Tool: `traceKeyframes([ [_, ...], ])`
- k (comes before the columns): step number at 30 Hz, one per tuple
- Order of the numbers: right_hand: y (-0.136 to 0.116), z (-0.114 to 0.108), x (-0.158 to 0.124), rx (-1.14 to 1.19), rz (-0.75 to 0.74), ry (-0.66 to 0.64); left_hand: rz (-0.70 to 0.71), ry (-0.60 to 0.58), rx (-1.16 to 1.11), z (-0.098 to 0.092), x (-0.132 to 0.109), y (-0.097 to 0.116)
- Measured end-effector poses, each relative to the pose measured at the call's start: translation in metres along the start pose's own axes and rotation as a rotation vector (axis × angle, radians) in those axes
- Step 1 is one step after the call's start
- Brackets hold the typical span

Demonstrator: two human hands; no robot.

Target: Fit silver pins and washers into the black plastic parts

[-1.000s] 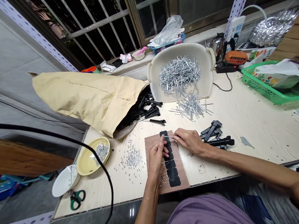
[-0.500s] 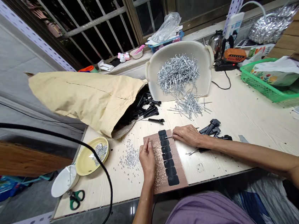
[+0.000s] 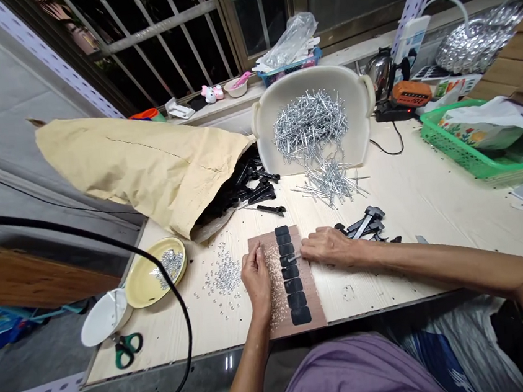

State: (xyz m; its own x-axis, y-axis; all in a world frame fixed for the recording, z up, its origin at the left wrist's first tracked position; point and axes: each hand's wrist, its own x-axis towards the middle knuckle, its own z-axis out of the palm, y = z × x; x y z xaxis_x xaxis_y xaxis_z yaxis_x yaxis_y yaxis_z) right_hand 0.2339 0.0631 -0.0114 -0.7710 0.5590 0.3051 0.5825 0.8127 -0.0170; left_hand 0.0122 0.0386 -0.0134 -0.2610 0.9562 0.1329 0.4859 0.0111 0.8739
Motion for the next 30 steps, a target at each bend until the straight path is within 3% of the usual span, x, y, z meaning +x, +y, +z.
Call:
traceKeyframes([
  [3,0.000,0.000,0.000,-0.008,0.093,-0.006,-0.015,0.005,0.000,0.000,-0.001,0.002],
  [6,0.003,-0.003,0.003,0.060,-0.128,-0.047,-0.022,0.007,-0.011,-0.001,-0.001,0.004],
  [7,0.006,-0.005,0.005,0.079,-0.133,-0.051,-0.019,0.011,-0.014,-0.001,-0.001,0.004],
  [11,0.011,-0.009,0.012,0.103,0.089,-0.069,-0.003,0.033,-0.021,0.000,-0.001,0.004],
  [15,0.004,-0.013,0.012,0.179,-0.105,-0.124,-0.012,0.044,-0.020,0.001,-0.001,0.003],
  [18,0.005,-0.017,0.011,0.109,0.091,-0.139,-0.010,0.051,-0.008,0.001,-0.001,0.003],
  [19,0.005,-0.017,0.011,0.098,0.088,-0.154,-0.004,0.043,-0.007,0.001,-0.001,0.003],
  [22,0.004,-0.013,0.009,0.115,-0.150,-0.137,0.000,0.039,-0.015,0.001,0.000,0.002],
  [27,0.005,-0.001,0.007,0.021,0.018,-0.057,-0.007,0.061,-0.028,0.001,0.000,0.001],
  [30,0.009,0.004,0.007,0.014,0.029,-0.025,-0.004,0.053,-0.026,0.001,-0.001,0.002],
])
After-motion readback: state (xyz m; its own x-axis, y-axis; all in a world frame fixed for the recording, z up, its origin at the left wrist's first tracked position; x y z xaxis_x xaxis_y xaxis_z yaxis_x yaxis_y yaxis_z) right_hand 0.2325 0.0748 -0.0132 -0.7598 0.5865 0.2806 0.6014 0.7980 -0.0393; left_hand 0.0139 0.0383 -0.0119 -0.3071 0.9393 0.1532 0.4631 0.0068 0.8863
